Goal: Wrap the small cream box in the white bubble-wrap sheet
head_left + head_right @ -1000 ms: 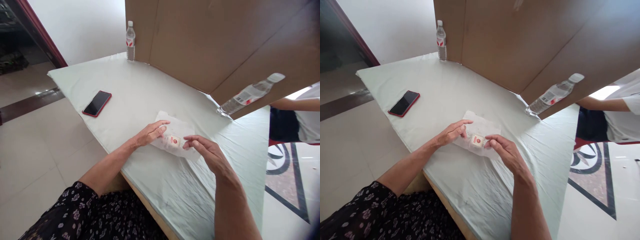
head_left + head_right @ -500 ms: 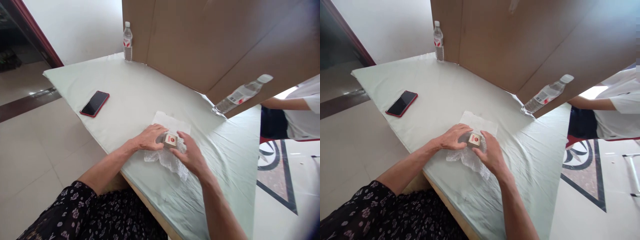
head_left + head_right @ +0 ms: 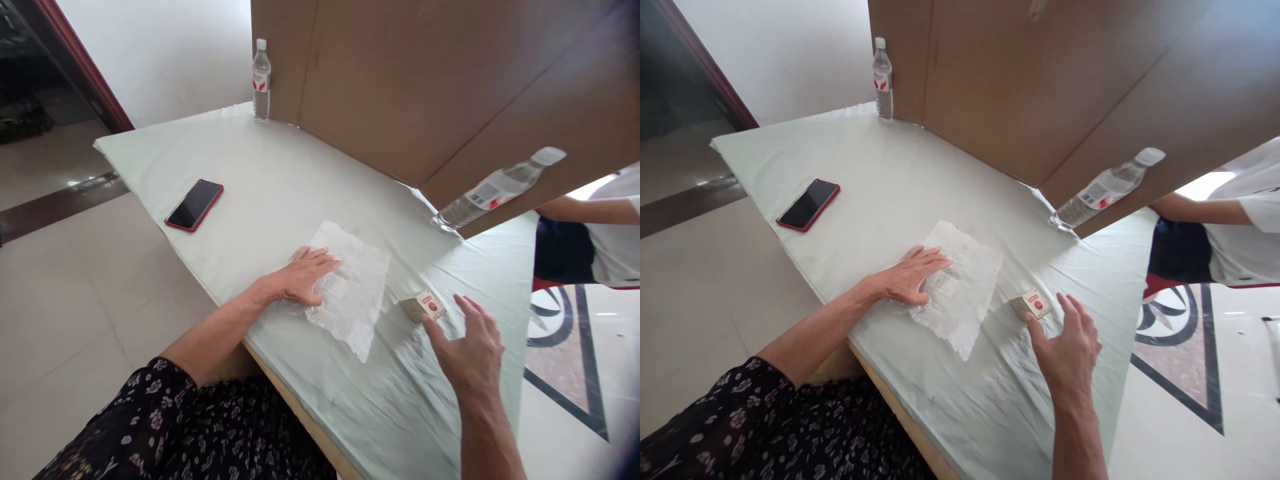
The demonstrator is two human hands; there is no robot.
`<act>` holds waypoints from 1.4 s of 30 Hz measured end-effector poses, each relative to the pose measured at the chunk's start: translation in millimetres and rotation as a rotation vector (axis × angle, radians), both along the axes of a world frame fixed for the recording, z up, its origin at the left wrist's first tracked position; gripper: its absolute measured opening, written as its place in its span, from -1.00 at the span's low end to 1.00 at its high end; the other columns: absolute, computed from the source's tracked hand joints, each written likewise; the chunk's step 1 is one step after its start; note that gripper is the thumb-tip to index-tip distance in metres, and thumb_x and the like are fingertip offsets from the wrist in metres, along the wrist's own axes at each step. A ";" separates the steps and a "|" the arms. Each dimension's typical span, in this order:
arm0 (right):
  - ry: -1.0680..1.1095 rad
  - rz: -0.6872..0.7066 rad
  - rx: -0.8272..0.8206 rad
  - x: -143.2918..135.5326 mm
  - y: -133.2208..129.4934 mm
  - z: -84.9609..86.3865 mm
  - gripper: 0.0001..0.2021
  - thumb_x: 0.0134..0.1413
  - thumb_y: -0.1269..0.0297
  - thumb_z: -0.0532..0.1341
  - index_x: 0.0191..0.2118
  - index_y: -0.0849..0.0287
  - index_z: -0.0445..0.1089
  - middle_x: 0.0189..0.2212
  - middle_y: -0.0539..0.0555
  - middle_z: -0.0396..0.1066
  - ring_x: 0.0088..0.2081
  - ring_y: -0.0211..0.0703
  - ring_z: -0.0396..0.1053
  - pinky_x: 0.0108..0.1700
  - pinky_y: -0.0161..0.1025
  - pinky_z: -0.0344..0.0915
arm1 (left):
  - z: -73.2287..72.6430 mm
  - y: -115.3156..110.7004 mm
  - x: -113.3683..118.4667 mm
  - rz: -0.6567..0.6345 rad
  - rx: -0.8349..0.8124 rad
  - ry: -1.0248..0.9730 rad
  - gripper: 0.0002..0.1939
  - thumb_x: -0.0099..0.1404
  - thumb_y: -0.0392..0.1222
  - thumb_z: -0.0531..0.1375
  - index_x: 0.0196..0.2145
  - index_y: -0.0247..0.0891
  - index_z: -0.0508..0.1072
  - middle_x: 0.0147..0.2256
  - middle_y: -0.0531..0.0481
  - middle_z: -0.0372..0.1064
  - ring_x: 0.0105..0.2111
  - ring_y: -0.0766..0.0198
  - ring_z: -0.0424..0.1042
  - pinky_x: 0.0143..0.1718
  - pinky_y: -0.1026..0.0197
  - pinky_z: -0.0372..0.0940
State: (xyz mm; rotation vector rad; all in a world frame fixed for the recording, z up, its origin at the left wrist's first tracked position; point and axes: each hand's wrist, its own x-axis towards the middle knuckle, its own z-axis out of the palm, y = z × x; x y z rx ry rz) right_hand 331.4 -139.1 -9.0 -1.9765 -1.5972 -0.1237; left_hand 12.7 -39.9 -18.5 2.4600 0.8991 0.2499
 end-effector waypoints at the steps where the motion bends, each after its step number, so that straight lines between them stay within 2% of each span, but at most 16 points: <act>1: -0.034 0.010 0.100 -10.6 -1.2 2.0 -0.43 0.10 -0.08 0.21 0.14 0.15 0.37 0.18 0.34 0.35 0.19 0.40 0.29 0.15 0.36 0.19 | 0.1 0.5 -0.5 0.009 0.001 -0.006 -0.10 0.10 -0.16 0.19 0.38 -0.25 0.00 0.38 -0.22 0.02 0.43 -0.10 -0.20 0.39 -0.24 -0.32; 2: -0.044 0.060 0.153 -23.3 -1.5 3.1 -0.48 0.17 -0.03 0.20 0.17 0.13 0.35 0.20 0.32 0.34 0.21 0.35 0.28 0.19 0.33 0.17 | -0.4 1.3 -1.2 0.020 0.002 -0.010 -0.10 0.10 -0.15 0.20 0.37 -0.24 0.01 0.37 -0.22 0.03 0.43 -0.10 -0.19 0.39 -0.24 -0.30; 4: -0.026 0.291 0.149 -49.7 0.7 0.5 -0.54 0.22 0.04 0.19 0.18 0.08 0.33 0.11 0.26 0.42 0.16 0.21 0.36 0.18 0.20 0.25 | -2.7 3.4 -3.0 0.046 0.005 -0.010 -0.09 0.10 -0.12 0.22 0.38 -0.23 0.02 0.38 -0.23 0.02 0.43 -0.10 -0.17 0.39 -0.23 -0.29; 6: -0.062 0.548 -0.030 -69.9 5.6 -9.1 -0.43 0.19 -0.01 0.21 0.25 0.10 0.25 0.18 0.27 0.37 0.21 0.20 0.32 0.19 0.17 0.26 | -5.5 5.8 -5.4 0.056 0.006 0.001 -0.07 0.11 -0.09 0.24 0.38 -0.23 0.00 0.39 -0.23 -0.01 0.43 -0.10 -0.17 0.40 -0.22 -0.30; 7: -0.087 0.608 -0.129 -75.6 8.5 -15.5 -0.36 0.16 -0.05 0.23 0.29 0.11 0.21 0.23 0.29 0.32 0.24 0.23 0.28 0.20 0.19 0.26 | -6.6 6.9 -7.0 0.053 0.000 0.010 -0.06 0.12 -0.06 0.25 0.39 -0.23 -0.01 0.39 -0.23 -0.03 0.43 -0.10 -0.18 0.40 -0.21 -0.31; 10: -0.122 0.679 -0.325 -75.3 15.2 -31.9 -0.18 0.07 -0.16 0.26 0.36 0.12 0.11 0.32 0.29 0.20 0.32 0.28 0.17 0.24 0.22 0.21 | -7.2 10.1 -14.2 0.033 -0.031 0.050 -0.01 0.14 0.10 0.29 0.40 -0.24 -0.03 0.42 -0.22 -0.09 0.44 -0.09 -0.22 0.40 -0.19 -0.36; 14: -0.119 0.734 -0.383 -59.4 17.0 -36.3 -0.12 0.05 -0.19 0.26 0.40 0.12 0.04 0.37 0.28 0.12 0.38 0.23 0.06 0.30 0.19 0.14 | -2.3 12.9 -29.1 0.011 -0.032 0.121 0.05 0.12 0.26 0.30 0.40 -0.23 -0.02 0.43 -0.25 -0.14 0.44 -0.10 -0.24 0.39 -0.25 -0.43; 18: -0.098 0.738 -0.371 -57.6 16.3 -35.4 -0.12 0.04 -0.19 0.28 0.39 0.10 0.07 0.36 0.28 0.13 0.37 0.24 0.08 0.30 0.21 0.15 | 6.7 4.6 -38.0 0.064 0.008 0.156 -0.03 0.15 0.20 0.31 0.36 -0.25 0.05 0.40 -0.30 -0.05 0.42 -0.16 -0.15 0.37 -0.32 -0.32; 21: -0.078 0.745 -0.352 -63.2 15.4 -32.3 -0.15 0.02 -0.17 0.30 0.36 0.10 0.14 0.34 0.28 0.18 0.35 0.25 0.12 0.28 0.22 0.17 | 12.3 -13.3 -31.9 0.158 0.140 0.062 -0.31 0.27 0.03 0.24 0.29 -0.22 0.20 0.30 -0.26 0.19 0.38 -0.11 0.01 0.36 -0.28 -0.22; 25: -0.023 0.692 -0.149 -60.4 12.1 -12.6 -0.45 0.13 -0.08 0.25 0.19 0.03 0.36 0.20 0.21 0.38 0.26 0.18 0.28 0.23 0.18 0.23 | 7.5 -36.0 -18.2 0.121 0.208 0.002 -0.42 0.30 -0.05 0.23 0.22 -0.25 0.29 0.23 -0.22 0.28 0.33 -0.07 0.10 0.34 -0.15 -0.06; 27: -0.011 0.545 0.020 -47.8 11.3 -0.6 -0.58 0.19 -0.03 0.21 0.08 0.04 0.42 0.14 0.20 0.43 0.22 0.15 0.31 0.24 0.18 0.20 | -0.9 -40.6 -16.2 0.121 0.171 0.017 -0.34 0.25 -0.02 0.27 0.23 -0.31 0.26 0.23 -0.28 0.27 0.30 -0.10 0.15 0.32 -0.14 0.00; 29: -0.033 0.323 0.080 -27.8 12.7 5.2 -0.54 0.17 -0.05 0.19 0.10 0.06 0.40 0.15 0.23 0.41 0.21 0.21 0.30 0.21 0.24 0.18 | -9.9 -41.4 -17.8 0.148 0.137 -0.016 -0.27 0.24 0.02 0.27 0.28 -0.31 0.19 0.26 -0.28 0.22 0.31 -0.09 0.13 0.35 -0.15 -0.03; 32: -0.056 0.036 -0.117 3.4 17.7 -2.6 -0.31 0.00 -0.18 0.23 0.15 0.20 0.35 0.08 0.37 0.43 0.09 0.38 0.37 0.07 0.32 0.25 | -18.2 -40.5 -21.5 0.176 0.108 -0.066 -0.21 0.24 0.04 0.25 0.32 -0.25 0.09 0.29 -0.25 0.18 0.34 -0.06 0.10 0.36 -0.14 -0.07; 34: -0.002 -0.043 -0.238 13.7 20.5 -11.3 -0.32 -0.04 -0.22 0.21 0.08 0.21 0.40 -0.10 0.33 0.51 -0.07 0.32 0.45 -0.04 0.24 0.31 | -19.3 -40.2 -22.4 0.180 0.096 -0.080 -0.20 0.23 0.03 0.26 0.33 -0.23 0.08 0.29 -0.25 0.18 0.34 -0.06 0.09 0.37 -0.14 -0.08; 38: 0.136 0.086 -0.138 -8.4 18.7 -4.9 -0.44 -0.03 -0.20 0.22 -0.01 0.10 0.44 -0.19 0.18 0.55 -0.22 0.12 0.48 -0.13 0.06 0.34 | -16.8 -40.9 -21.8 0.180 0.080 -0.093 -0.17 0.21 0.02 0.26 0.33 -0.26 0.07 0.29 -0.26 0.18 0.34 -0.07 0.09 0.37 -0.14 -0.09; 42: 0.218 0.328 -0.059 -62.2 18.6 21.7 -0.48 0.03 -0.09 0.28 0.07 0.04 0.42 -0.04 0.16 0.53 -0.09 0.11 0.48 -0.05 0.03 0.36 | -14.8 -41.7 -21.7 0.183 0.072 -0.104 -0.17 0.21 0.02 0.26 0.33 -0.27 0.07 0.30 -0.27 0.17 0.34 -0.06 0.10 0.37 -0.14 -0.09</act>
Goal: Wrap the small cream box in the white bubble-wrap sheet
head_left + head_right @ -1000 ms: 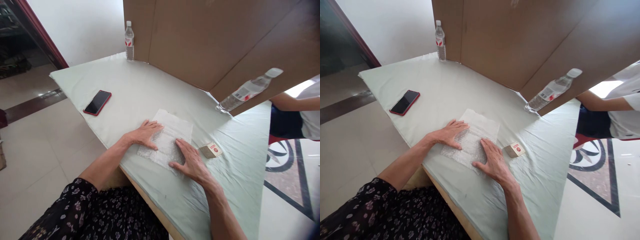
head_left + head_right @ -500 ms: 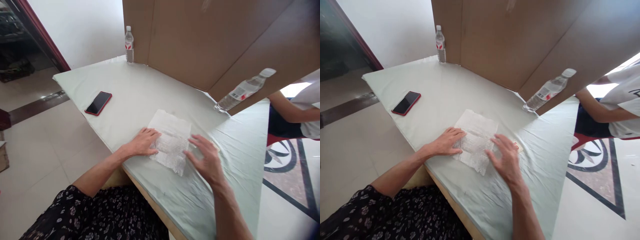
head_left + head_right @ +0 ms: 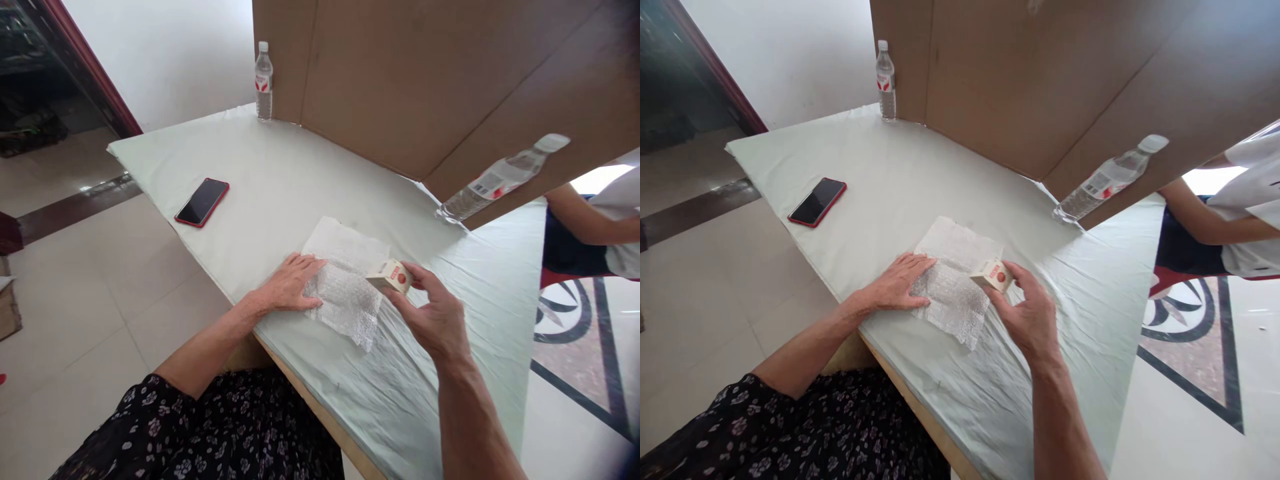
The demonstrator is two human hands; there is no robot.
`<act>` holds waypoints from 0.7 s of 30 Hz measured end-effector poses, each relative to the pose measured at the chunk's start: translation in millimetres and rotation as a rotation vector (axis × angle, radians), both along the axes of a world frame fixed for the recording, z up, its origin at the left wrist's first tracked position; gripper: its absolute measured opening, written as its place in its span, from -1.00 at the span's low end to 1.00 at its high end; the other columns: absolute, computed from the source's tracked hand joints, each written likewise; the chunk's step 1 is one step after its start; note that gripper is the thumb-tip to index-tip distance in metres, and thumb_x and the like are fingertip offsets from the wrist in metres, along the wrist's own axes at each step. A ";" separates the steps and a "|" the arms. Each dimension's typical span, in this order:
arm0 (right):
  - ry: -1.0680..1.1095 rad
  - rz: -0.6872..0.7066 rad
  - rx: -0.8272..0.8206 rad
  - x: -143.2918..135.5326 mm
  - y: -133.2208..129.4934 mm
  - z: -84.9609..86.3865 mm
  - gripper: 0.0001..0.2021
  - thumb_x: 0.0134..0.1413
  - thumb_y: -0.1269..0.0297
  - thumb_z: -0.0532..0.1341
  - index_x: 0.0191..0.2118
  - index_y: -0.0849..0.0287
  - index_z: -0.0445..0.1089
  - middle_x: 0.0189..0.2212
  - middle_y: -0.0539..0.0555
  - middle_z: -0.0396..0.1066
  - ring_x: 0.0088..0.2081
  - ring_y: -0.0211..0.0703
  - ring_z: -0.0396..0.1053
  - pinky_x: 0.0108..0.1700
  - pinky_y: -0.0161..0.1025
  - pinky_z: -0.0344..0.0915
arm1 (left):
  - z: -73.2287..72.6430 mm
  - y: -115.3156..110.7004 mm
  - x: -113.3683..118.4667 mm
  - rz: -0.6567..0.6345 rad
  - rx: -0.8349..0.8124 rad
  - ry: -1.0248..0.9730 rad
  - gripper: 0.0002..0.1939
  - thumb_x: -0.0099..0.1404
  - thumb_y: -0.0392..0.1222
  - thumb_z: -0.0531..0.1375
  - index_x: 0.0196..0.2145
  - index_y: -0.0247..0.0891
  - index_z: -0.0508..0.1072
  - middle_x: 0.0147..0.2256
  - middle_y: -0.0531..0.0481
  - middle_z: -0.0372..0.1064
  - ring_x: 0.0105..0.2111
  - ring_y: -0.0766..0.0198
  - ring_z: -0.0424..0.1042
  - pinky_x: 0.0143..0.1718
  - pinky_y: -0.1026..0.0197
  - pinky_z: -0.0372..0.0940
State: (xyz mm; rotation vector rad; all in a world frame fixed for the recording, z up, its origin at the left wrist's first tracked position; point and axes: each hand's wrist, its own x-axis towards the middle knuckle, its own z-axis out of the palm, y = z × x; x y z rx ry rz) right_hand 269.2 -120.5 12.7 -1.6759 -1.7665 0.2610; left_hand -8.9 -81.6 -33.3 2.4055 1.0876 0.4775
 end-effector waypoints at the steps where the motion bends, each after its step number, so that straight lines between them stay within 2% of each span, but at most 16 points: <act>1: 0.015 0.051 0.016 -12.1 2.5 2.4 -0.49 0.05 -0.07 0.29 0.09 0.03 0.41 -0.01 0.16 0.52 -0.05 0.12 0.47 0.00 0.06 0.35 | 0.3 -0.1 0.1 0.003 -0.003 0.000 -0.17 0.21 0.03 0.26 0.33 -0.27 0.07 0.30 -0.27 0.17 0.34 -0.05 0.10 0.37 -0.14 -0.09; 3: 0.028 0.137 0.021 -30.7 10.2 -1.6 -0.51 0.07 -0.01 0.29 0.10 0.03 0.40 0.05 0.16 0.50 0.01 0.14 0.45 0.08 0.11 0.32 | 0.6 -0.1 0.5 0.012 -0.008 0.006 -0.15 0.20 0.04 0.27 0.34 -0.27 0.07 0.30 -0.27 0.16 0.34 -0.06 0.10 0.37 -0.14 -0.10; 5: 0.007 0.221 -0.032 -41.3 19.2 -15.1 -0.53 0.07 0.04 0.27 0.09 0.05 0.40 0.05 0.17 0.51 0.02 0.16 0.45 0.10 0.13 0.32 | 0.4 0.1 0.9 0.020 -0.010 0.012 -0.14 0.20 0.06 0.28 0.34 -0.23 0.06 0.31 -0.26 0.16 0.34 -0.06 0.11 0.37 -0.15 -0.10; 8: -0.049 0.290 -0.125 -46.1 28.4 -37.5 -0.53 0.03 0.09 0.25 0.09 0.07 0.40 0.02 0.19 0.52 0.01 0.20 0.46 0.07 0.17 0.32 | -0.4 0.1 1.2 0.021 -0.016 0.021 -0.12 0.18 0.06 0.29 0.35 -0.21 0.05 0.31 -0.25 0.16 0.34 -0.07 0.11 0.38 -0.15 -0.11; 10: -0.060 0.294 -0.145 -45.2 30.1 -45.5 -0.50 0.03 0.10 0.25 0.12 0.06 0.39 0.04 0.18 0.51 0.03 0.19 0.44 0.09 0.16 0.32 | -0.9 -0.2 1.2 0.024 -0.023 0.029 -0.11 0.18 0.07 0.30 0.35 -0.23 0.06 0.32 -0.25 0.15 0.35 -0.07 0.09 0.38 -0.15 -0.12; 16: -0.053 0.319 -0.171 -39.6 30.1 -45.7 -0.48 0.03 0.09 0.26 0.14 0.06 0.37 0.04 0.15 0.51 0.02 0.16 0.45 0.09 0.13 0.32 | 0.7 1.2 2.0 0.025 -0.043 0.026 -0.13 0.18 0.07 0.30 0.34 -0.21 0.08 0.32 -0.24 0.15 0.35 -0.08 0.08 0.38 -0.17 -0.13; 21: -0.099 0.363 -0.138 -38.0 30.6 -50.7 -0.47 0.09 0.06 0.22 0.19 0.01 0.33 0.08 0.13 0.49 0.05 0.19 0.42 0.11 0.16 0.27 | 4.8 -7.7 -6.6 0.013 -0.002 -0.056 -0.18 0.18 0.04 0.30 0.31 -0.22 0.14 0.29 -0.24 0.19 0.33 -0.06 0.11 0.35 -0.13 0.01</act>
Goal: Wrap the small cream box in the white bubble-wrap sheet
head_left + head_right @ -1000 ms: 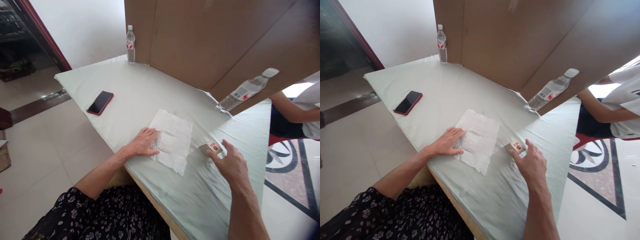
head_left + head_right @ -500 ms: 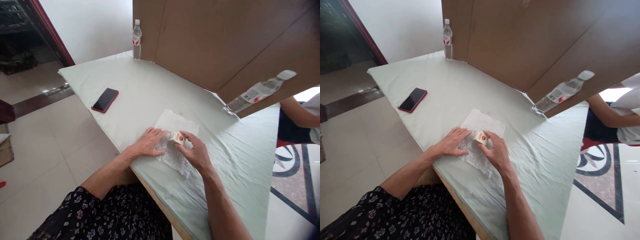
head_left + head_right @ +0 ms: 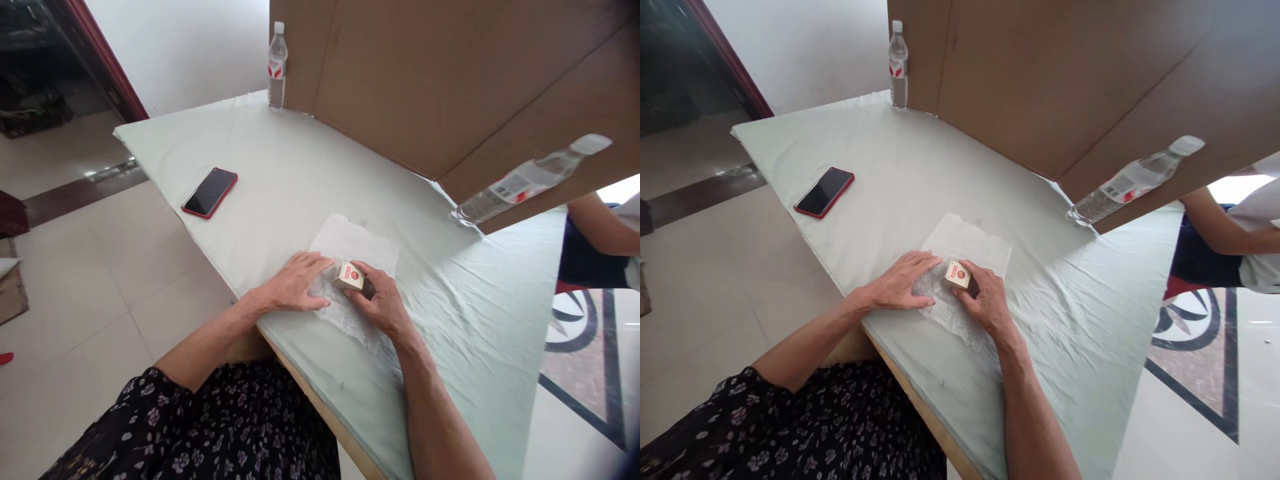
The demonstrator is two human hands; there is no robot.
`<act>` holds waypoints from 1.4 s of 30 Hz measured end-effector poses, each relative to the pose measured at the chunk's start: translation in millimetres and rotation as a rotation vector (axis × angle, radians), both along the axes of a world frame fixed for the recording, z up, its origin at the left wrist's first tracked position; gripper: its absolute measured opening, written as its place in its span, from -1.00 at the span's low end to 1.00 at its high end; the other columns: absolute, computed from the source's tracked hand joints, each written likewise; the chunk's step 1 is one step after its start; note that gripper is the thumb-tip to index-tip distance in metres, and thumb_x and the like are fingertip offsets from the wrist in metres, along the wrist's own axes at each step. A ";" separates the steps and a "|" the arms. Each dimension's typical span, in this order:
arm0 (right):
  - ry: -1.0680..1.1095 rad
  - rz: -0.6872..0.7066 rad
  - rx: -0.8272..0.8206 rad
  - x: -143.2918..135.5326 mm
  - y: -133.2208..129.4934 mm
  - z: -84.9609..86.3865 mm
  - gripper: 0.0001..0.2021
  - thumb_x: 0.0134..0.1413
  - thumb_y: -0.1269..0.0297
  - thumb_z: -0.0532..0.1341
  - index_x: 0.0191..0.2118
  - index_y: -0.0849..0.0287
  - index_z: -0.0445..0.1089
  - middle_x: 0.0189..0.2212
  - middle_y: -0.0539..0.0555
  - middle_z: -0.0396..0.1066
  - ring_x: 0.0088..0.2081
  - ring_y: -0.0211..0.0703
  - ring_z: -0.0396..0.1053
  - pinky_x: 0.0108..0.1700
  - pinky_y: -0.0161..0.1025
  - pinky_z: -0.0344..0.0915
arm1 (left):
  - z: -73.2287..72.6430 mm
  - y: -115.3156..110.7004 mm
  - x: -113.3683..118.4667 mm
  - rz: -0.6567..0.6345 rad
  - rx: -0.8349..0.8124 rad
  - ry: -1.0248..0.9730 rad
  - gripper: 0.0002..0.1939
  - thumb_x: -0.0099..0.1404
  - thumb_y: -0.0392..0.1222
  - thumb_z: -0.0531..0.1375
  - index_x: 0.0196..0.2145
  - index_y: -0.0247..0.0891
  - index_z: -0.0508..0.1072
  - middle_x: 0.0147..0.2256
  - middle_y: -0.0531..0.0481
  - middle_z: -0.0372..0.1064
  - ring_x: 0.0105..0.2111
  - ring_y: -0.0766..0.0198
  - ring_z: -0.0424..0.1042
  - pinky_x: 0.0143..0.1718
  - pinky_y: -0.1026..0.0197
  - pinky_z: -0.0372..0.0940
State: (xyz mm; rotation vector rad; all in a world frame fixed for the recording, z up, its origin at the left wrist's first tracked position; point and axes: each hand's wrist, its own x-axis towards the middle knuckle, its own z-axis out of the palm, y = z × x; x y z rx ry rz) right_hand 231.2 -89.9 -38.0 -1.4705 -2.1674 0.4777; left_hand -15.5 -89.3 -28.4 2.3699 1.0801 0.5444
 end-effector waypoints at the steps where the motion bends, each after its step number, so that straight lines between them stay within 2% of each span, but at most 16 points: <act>1: -0.007 0.004 0.005 -0.3 -0.6 -1.3 -0.47 0.10 0.06 0.21 0.20 0.01 0.32 0.09 0.13 0.49 0.06 0.20 0.42 0.11 0.17 0.27 | 1.0 -5.2 -3.5 0.007 0.019 -0.014 -0.21 0.18 0.03 0.30 0.30 -0.19 0.15 0.29 -0.23 0.18 0.34 -0.06 0.09 0.35 -0.14 0.02; 4: -0.011 0.003 0.027 -1.7 -3.1 -4.3 -0.46 0.12 0.07 0.19 0.23 0.03 0.29 0.11 0.15 0.47 0.08 0.22 0.39 0.11 0.19 0.24 | 4.6 -23.8 -14.3 -0.029 0.081 0.058 -0.30 0.17 -0.05 0.30 0.24 -0.22 0.26 0.31 -0.28 0.13 0.37 -0.10 0.03 0.37 -0.19 -0.06; 8: -0.005 0.002 0.038 -3.0 -6.0 -6.2 -0.44 0.13 0.10 0.18 0.26 0.04 0.27 0.12 0.17 0.46 0.09 0.21 0.38 0.13 0.18 0.23 | 10.4 -38.0 -18.6 -0.094 0.156 0.179 -0.44 0.19 -0.27 0.23 0.17 -0.20 0.35 0.34 -0.26 0.08 0.39 -0.11 -0.01 0.38 -0.25 -0.10; 11: -0.007 -0.017 0.039 -4.5 -7.4 -7.6 -0.42 0.13 0.12 0.18 0.28 0.05 0.24 0.14 0.18 0.44 0.11 0.22 0.36 0.14 0.19 0.22 | 11.7 -34.6 -10.6 -0.092 0.227 0.204 -0.60 0.20 -0.35 0.19 0.02 -0.23 0.46 0.32 -0.27 0.13 0.36 -0.09 0.05 0.37 -0.25 -0.05; 14: -0.004 -0.037 0.020 -6.4 -7.9 -8.4 -0.38 0.12 0.11 0.17 0.30 0.10 0.20 0.17 0.22 0.40 0.14 0.23 0.34 0.17 0.20 0.21 | 10.1 -26.9 1.3 -0.046 0.282 0.163 -0.85 0.28 -0.31 0.16 -0.23 -0.25 0.52 0.25 -0.25 0.25 0.30 -0.06 0.18 0.32 -0.20 0.08; 16: 0.041 -0.043 -0.015 -5.1 -8.0 -6.4 -0.35 0.10 0.05 0.19 0.31 0.12 0.20 0.18 0.24 0.39 0.16 0.23 0.33 0.20 0.21 0.19 | 9.3 -22.2 8.6 0.009 0.286 0.081 -0.86 0.33 -0.27 0.14 -0.33 -0.26 0.51 0.20 -0.23 0.32 0.23 -0.02 0.28 0.26 -0.13 0.19; 19: 0.230 -0.026 -0.133 4.8 -9.0 4.8 -0.33 0.13 -0.07 0.18 0.31 0.07 0.19 0.16 0.22 0.41 0.15 0.16 0.37 0.21 0.15 0.23 | 10.0 -14.7 17.3 0.122 0.225 -0.070 -0.87 0.33 -0.23 0.16 -0.37 -0.24 0.47 0.12 -0.21 0.41 0.13 0.05 0.39 0.17 -0.06 0.30; 22: 0.422 0.003 -0.254 21.5 -11.2 24.1 -0.41 0.20 -0.16 0.10 0.24 0.01 0.28 0.12 0.17 0.45 0.15 0.11 0.39 0.19 0.10 0.28 | 11.2 -4.5 24.1 0.229 0.136 -0.159 -0.93 0.27 -0.23 0.19 -0.37 -0.22 0.44 0.05 -0.18 0.47 0.07 0.08 0.44 0.13 -0.02 0.33; 26: 0.428 -0.016 -0.272 31.4 -12.5 40.1 -0.40 0.01 -0.19 0.29 0.12 0.03 0.40 0.08 0.18 0.48 0.14 0.17 0.40 0.20 0.14 0.27 | 11.6 9.0 29.8 0.281 0.053 -0.188 -0.95 0.23 -0.21 0.19 -0.37 -0.22 0.41 -0.11 -0.11 0.55 -0.07 0.10 0.52 0.04 0.02 0.37; 28: 0.411 -0.098 -0.225 26.5 -11.7 37.6 -0.52 -0.06 -0.10 0.37 -0.05 0.06 0.48 0.01 0.18 0.53 0.07 0.15 0.45 0.16 0.13 0.30 | 13.3 12.9 29.7 0.279 0.030 -0.200 -0.95 0.22 -0.21 0.18 -0.39 -0.22 0.40 -0.16 -0.09 0.56 -0.12 0.12 0.53 0.00 0.04 0.38; 30: 0.454 -0.169 -0.172 18.1 -10.5 30.8 -0.71 -0.01 -0.02 0.35 -0.28 0.10 0.48 -0.07 0.17 0.56 -0.01 0.09 0.49 0.10 0.07 0.33 | 17.6 14.5 27.5 0.250 0.005 -0.207 -0.96 0.18 -0.24 0.17 -0.37 -0.22 0.40 -0.15 -0.09 0.56 -0.14 0.12 0.53 -0.04 0.07 0.38; 32: 0.519 -0.206 -0.152 10.5 -9.5 24.3 -0.75 0.05 0.04 0.31 -0.42 0.11 0.43 -0.11 0.16 0.57 -0.07 0.04 0.50 0.03 0.00 0.35 | 23.9 15.0 24.9 0.196 -0.011 -0.190 -0.87 0.11 -0.28 0.19 -0.32 -0.21 0.42 -0.10 -0.09 0.54 -0.11 0.11 0.52 -0.02 0.07 0.37; 34: 0.560 -0.218 -0.159 5.7 -9.2 21.0 -0.77 0.06 0.08 0.30 -0.45 0.12 0.41 -0.12 0.15 0.57 -0.10 0.00 0.50 -0.02 -0.05 0.35 | 30.0 15.8 24.5 0.146 -0.011 -0.161 -0.77 0.05 -0.29 0.23 -0.27 -0.20 0.43 -0.05 -0.09 0.52 -0.04 0.08 0.49 0.07 0.03 0.32; 36: 0.595 -0.212 -0.170 3.7 -9.4 20.8 -0.78 0.06 0.09 0.30 -0.45 0.12 0.40 -0.11 0.15 0.57 -0.11 -0.02 0.49 -0.04 -0.07 0.35 | 33.1 18.0 27.8 0.127 -0.028 -0.165 -0.80 0.06 -0.23 0.28 -0.30 -0.21 0.43 -0.04 -0.10 0.52 0.00 0.05 0.47 0.12 0.00 0.28; 38: 0.622 -0.201 -0.185 2.7 -9.5 21.8 -0.77 0.06 0.08 0.29 -0.44 0.12 0.39 -0.12 0.15 0.58 -0.16 -0.05 0.49 -0.08 -0.09 0.35 | 32.1 21.6 33.9 0.144 -0.116 -0.229 -0.86 0.14 -0.13 0.27 -0.38 -0.22 0.43 -0.05 -0.09 0.53 -0.04 0.09 0.48 0.07 0.05 0.30; 42: 0.666 -0.234 -0.191 0.6 -8.3 20.7 -0.79 0.05 0.11 0.30 -0.45 0.12 0.38 -0.15 0.13 0.59 -0.26 -0.12 0.47 -0.17 -0.14 0.34 | 22.1 27.8 43.8 0.195 -0.324 -0.429 -0.78 0.22 -0.06 0.24 -0.46 -0.25 0.40 -0.14 -0.03 0.55 -0.17 0.22 0.49 -0.12 0.20 0.33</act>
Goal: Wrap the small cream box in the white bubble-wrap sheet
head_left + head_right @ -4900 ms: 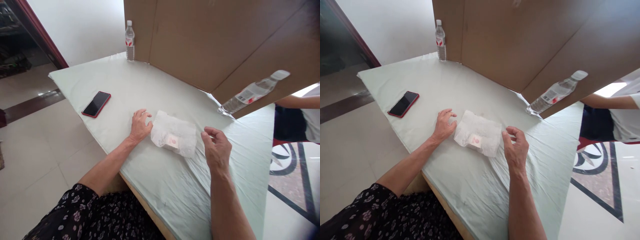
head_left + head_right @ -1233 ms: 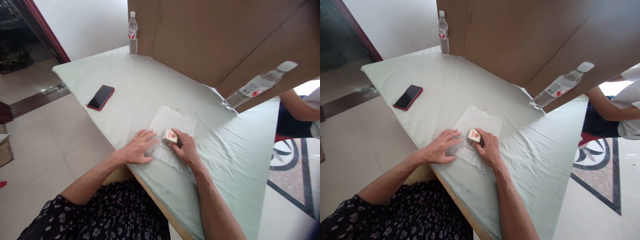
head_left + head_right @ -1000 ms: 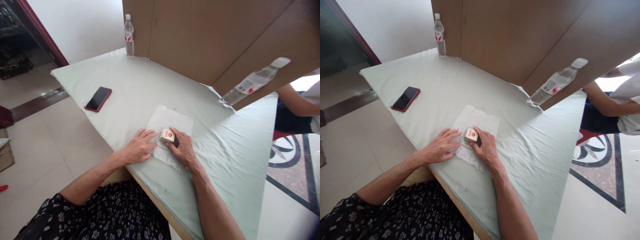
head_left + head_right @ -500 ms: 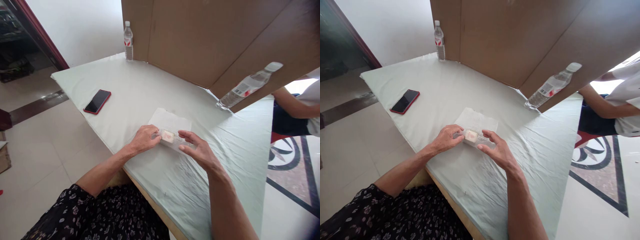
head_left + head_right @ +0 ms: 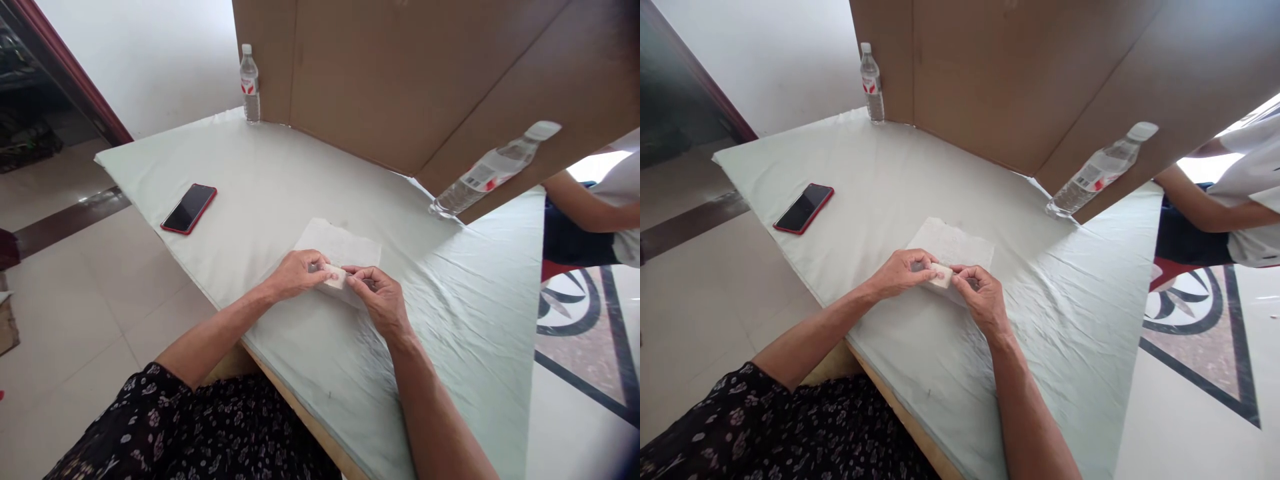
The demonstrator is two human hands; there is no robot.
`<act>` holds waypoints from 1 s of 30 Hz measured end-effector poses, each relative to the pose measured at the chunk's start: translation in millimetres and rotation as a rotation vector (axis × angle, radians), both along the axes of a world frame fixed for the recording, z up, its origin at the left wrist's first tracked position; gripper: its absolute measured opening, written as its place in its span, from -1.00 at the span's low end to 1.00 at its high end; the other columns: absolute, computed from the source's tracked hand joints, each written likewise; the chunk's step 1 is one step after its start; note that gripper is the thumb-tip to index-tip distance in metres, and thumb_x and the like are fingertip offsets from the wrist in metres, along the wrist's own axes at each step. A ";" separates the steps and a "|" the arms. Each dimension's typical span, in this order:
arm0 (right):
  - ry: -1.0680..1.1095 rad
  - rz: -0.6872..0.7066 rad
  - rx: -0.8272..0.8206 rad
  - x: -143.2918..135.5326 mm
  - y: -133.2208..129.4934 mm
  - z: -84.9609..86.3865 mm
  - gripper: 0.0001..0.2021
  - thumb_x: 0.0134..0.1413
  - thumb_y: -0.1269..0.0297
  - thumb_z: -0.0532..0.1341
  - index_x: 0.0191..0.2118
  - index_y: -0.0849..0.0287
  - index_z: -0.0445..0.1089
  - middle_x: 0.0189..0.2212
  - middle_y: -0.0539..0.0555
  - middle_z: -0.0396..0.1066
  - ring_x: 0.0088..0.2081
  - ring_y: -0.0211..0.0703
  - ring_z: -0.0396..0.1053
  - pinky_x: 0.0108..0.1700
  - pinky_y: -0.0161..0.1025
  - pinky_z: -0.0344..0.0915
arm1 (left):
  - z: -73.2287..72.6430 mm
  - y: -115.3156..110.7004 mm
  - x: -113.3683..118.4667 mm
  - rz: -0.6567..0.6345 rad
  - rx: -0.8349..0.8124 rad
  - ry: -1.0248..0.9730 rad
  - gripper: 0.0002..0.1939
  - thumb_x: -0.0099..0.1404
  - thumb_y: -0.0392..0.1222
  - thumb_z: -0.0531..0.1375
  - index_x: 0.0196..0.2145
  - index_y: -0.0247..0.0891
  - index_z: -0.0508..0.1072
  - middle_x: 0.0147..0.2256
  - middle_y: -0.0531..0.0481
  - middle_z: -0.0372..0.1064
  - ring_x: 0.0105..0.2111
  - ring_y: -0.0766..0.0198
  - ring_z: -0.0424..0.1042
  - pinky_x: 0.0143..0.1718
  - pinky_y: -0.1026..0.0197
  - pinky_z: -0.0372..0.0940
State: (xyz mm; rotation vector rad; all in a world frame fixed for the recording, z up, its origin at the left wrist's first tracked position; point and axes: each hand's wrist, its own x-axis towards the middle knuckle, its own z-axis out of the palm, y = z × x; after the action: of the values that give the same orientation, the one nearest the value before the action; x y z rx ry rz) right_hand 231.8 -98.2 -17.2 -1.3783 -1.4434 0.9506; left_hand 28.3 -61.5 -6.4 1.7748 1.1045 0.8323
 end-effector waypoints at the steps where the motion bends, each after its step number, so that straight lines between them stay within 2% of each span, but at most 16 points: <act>1: 0.004 -0.016 0.005 -0.7 0.3 -1.1 -0.80 0.04 0.13 0.30 -0.45 0.12 0.38 -0.17 0.12 0.60 -0.26 -0.12 0.46 -0.17 -0.15 0.33 | -2.5 0.3 0.7 0.004 -0.016 -0.036 -0.78 0.20 -0.07 0.26 -0.46 -0.25 0.41 -0.17 -0.02 0.55 -0.19 0.24 0.48 -0.15 0.23 0.32; 5: 0.022 -0.036 -0.015 -4.3 -0.2 -5.5 -0.80 0.00 0.14 0.32 -0.46 0.13 0.39 -0.21 0.11 0.59 -0.29 -0.15 0.43 -0.21 -0.18 0.29 | -7.7 -2.6 -0.8 0.030 -0.045 -0.090 -0.83 0.17 -0.13 0.26 -0.47 -0.27 0.43 -0.20 0.01 0.54 -0.26 0.31 0.44 -0.25 0.28 0.25; 10: 0.057 -0.065 -0.053 -7.8 -2.0 -7.1 -0.78 -0.02 0.12 0.32 -0.47 0.14 0.37 -0.22 0.11 0.58 -0.36 -0.21 0.38 -0.28 -0.22 0.27 | -7.8 -1.2 -0.3 0.036 -0.122 -0.116 -0.81 0.12 -0.12 0.29 -0.48 -0.29 0.41 -0.24 0.01 0.52 -0.35 0.36 0.37 -0.33 0.31 0.18; 13: 0.041 -0.035 -0.096 -4.1 0.4 -8.2 -0.75 -0.02 0.09 0.31 -0.48 0.15 0.36 -0.22 0.12 0.58 -0.37 -0.21 0.38 -0.32 -0.24 0.26 | -5.8 3.1 0.1 0.018 -0.163 -0.089 -0.80 0.10 -0.10 0.30 -0.46 -0.30 0.44 -0.35 0.04 0.46 -0.42 0.38 0.29 -0.41 0.32 0.12; 15: -0.057 -0.014 -0.116 0.8 1.3 -7.6 -0.78 0.01 0.10 0.28 -0.46 0.14 0.37 -0.26 0.12 0.57 -0.37 -0.16 0.40 -0.32 -0.21 0.27 | -2.9 5.1 -0.6 -0.005 -0.192 -0.063 -0.79 0.10 -0.09 0.30 -0.43 -0.30 0.47 -0.44 0.09 0.37 -0.45 0.39 0.23 -0.45 0.32 0.07; 17: -0.274 -0.062 -0.029 4.6 -0.7 -3.6 -0.86 0.02 0.17 0.26 -0.37 0.14 0.42 -0.29 0.12 0.56 -0.32 -0.07 0.43 -0.26 -0.14 0.29 | 0.5 6.1 -1.2 -0.030 -0.215 -0.053 -0.79 0.09 -0.08 0.30 -0.43 -0.30 0.47 -0.50 0.12 0.29 -0.47 0.39 0.19 -0.47 0.32 0.03; 20: -0.632 -0.208 0.328 1.2 -10.0 9.1 -0.86 0.07 0.29 0.23 -0.22 0.12 0.45 -0.17 0.16 0.54 -0.14 0.05 0.43 -0.09 -0.03 0.26 | 4.6 6.7 -0.4 -0.070 -0.219 -0.053 -0.78 0.08 -0.07 0.30 -0.45 -0.29 0.43 -0.51 0.13 0.26 -0.47 0.39 0.18 -0.47 0.32 0.03; 21: -0.704 -0.214 0.451 -3.1 -13.8 13.6 -0.87 0.11 0.32 0.22 -0.20 0.12 0.45 -0.13 0.16 0.53 -0.10 0.05 0.42 -0.06 -0.02 0.24 | 5.4 7.1 0.2 -0.079 -0.212 -0.053 -0.78 0.09 -0.08 0.30 -0.46 -0.29 0.42 -0.51 0.13 0.26 -0.47 0.39 0.18 -0.46 0.31 0.04; 23: -0.779 -0.112 0.606 -14.8 -20.4 19.3 -0.89 0.18 0.36 0.20 -0.20 0.12 0.45 -0.15 0.14 0.54 -0.12 -0.01 0.43 -0.07 -0.08 0.24 | 6.8 8.0 0.8 -0.089 -0.198 -0.044 -0.81 0.10 -0.10 0.27 -0.46 -0.28 0.40 -0.49 0.12 0.28 -0.45 0.38 0.20 -0.43 0.31 0.08; 25: -0.824 0.027 0.648 -26.8 -24.1 18.5 -0.88 0.19 0.41 0.18 -0.21 0.13 0.45 -0.20 0.12 0.55 -0.16 -0.04 0.43 -0.12 -0.13 0.24 | 8.4 8.9 -1.7 -0.095 -0.188 -0.017 -0.83 0.13 -0.11 0.23 -0.45 -0.28 0.39 -0.48 0.11 0.28 -0.43 0.36 0.23 -0.40 0.30 0.12; 27: -0.865 0.078 0.640 -34.6 -25.4 13.2 -0.84 0.18 0.45 0.17 -0.16 0.16 0.44 -0.17 0.15 0.54 -0.14 -0.02 0.41 -0.13 -0.13 0.24 | 10.2 9.0 -8.8 -0.120 -0.156 0.030 -0.83 0.15 -0.11 0.21 -0.36 -0.28 0.42 -0.40 0.06 0.35 -0.36 0.32 0.29 -0.34 0.28 0.18; 30: -0.920 0.089 0.600 -37.5 -26.4 6.1 -0.79 0.19 0.42 0.18 -0.06 0.18 0.42 -0.09 0.17 0.52 -0.07 0.00 0.38 -0.09 -0.11 0.20 | 11.6 7.8 -25.4 -0.140 -0.076 0.093 -0.61 0.15 -0.11 0.24 -0.05 -0.25 0.41 -0.16 -0.01 0.42 -0.20 0.26 0.36 -0.22 0.27 0.23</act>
State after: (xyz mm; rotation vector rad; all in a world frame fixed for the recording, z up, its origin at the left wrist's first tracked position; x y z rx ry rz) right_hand 194.3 -124.6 -11.2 -1.3212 -2.2268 -0.1706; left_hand 2.9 -53.7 5.2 1.8190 1.0438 0.6217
